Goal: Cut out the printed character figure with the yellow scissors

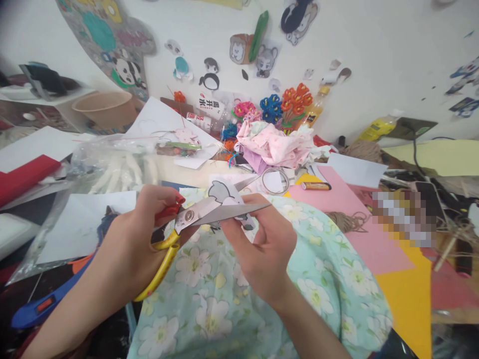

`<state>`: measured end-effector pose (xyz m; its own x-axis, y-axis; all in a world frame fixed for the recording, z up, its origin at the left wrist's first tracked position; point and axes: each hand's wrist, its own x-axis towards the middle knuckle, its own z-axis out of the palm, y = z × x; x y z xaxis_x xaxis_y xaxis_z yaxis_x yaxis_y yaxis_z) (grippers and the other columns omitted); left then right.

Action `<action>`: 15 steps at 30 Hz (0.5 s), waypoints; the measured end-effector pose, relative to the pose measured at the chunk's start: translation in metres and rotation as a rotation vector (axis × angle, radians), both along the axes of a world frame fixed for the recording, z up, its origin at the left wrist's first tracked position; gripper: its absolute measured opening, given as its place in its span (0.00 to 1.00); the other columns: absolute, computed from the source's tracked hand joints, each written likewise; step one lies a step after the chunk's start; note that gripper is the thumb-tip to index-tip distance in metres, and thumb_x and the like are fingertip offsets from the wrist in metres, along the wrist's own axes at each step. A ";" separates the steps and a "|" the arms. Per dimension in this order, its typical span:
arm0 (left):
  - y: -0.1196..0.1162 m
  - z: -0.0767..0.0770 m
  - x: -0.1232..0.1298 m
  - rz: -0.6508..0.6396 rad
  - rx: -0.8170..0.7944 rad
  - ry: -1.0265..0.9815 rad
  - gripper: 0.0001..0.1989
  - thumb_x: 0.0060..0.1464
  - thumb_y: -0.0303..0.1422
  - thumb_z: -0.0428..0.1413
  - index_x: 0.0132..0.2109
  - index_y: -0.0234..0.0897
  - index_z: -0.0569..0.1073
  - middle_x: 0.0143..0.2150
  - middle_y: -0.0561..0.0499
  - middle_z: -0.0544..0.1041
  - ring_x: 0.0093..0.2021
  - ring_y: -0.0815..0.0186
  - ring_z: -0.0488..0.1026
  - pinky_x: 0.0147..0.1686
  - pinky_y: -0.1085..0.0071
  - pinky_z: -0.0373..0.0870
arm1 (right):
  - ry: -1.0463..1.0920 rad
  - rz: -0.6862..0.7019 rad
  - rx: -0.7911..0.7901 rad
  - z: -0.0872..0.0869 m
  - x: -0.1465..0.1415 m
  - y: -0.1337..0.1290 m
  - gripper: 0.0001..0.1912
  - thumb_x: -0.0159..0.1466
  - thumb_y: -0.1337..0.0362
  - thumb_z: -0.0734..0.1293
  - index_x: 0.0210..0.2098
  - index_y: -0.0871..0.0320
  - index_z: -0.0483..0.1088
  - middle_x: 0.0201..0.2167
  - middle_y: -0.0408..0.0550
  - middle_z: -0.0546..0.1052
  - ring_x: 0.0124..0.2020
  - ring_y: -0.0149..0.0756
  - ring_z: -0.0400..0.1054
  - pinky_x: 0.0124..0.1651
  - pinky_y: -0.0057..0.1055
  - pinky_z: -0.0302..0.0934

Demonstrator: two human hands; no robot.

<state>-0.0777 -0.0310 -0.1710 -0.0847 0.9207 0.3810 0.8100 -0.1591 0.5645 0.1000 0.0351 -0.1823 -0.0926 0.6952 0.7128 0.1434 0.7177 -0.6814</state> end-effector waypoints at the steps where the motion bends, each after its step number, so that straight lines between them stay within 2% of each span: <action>1: 0.000 0.000 0.001 0.001 -0.001 0.002 0.15 0.61 0.41 0.55 0.48 0.44 0.59 0.43 0.46 0.80 0.41 0.54 0.83 0.36 0.56 0.82 | -0.013 -0.023 0.007 0.000 0.000 -0.001 0.08 0.60 0.74 0.70 0.33 0.53 0.74 0.25 0.38 0.74 0.23 0.29 0.65 0.24 0.27 0.59; 7: 0.002 0.002 0.002 0.007 -0.024 -0.015 0.16 0.60 0.44 0.56 0.47 0.43 0.60 0.43 0.45 0.81 0.39 0.53 0.83 0.36 0.57 0.80 | -0.093 -0.131 0.020 0.000 0.001 -0.003 0.05 0.60 0.71 0.71 0.32 0.54 0.74 0.24 0.38 0.73 0.20 0.27 0.60 0.19 0.27 0.50; 11: 0.002 0.003 0.001 0.044 -0.084 -0.063 0.25 0.53 0.51 0.60 0.48 0.43 0.60 0.47 0.41 0.81 0.45 0.46 0.82 0.39 0.50 0.80 | -0.080 -0.123 0.000 0.000 0.000 -0.001 0.06 0.60 0.71 0.71 0.30 0.54 0.73 0.22 0.38 0.71 0.22 0.28 0.61 0.22 0.27 0.56; 15: 0.003 0.004 -0.001 0.053 -0.149 -0.072 0.32 0.48 0.56 0.62 0.50 0.43 0.59 0.51 0.39 0.78 0.48 0.42 0.79 0.41 0.42 0.78 | 0.005 -0.051 -0.036 0.000 -0.002 0.000 0.07 0.60 0.73 0.70 0.32 0.54 0.74 0.25 0.38 0.73 0.23 0.28 0.63 0.25 0.27 0.60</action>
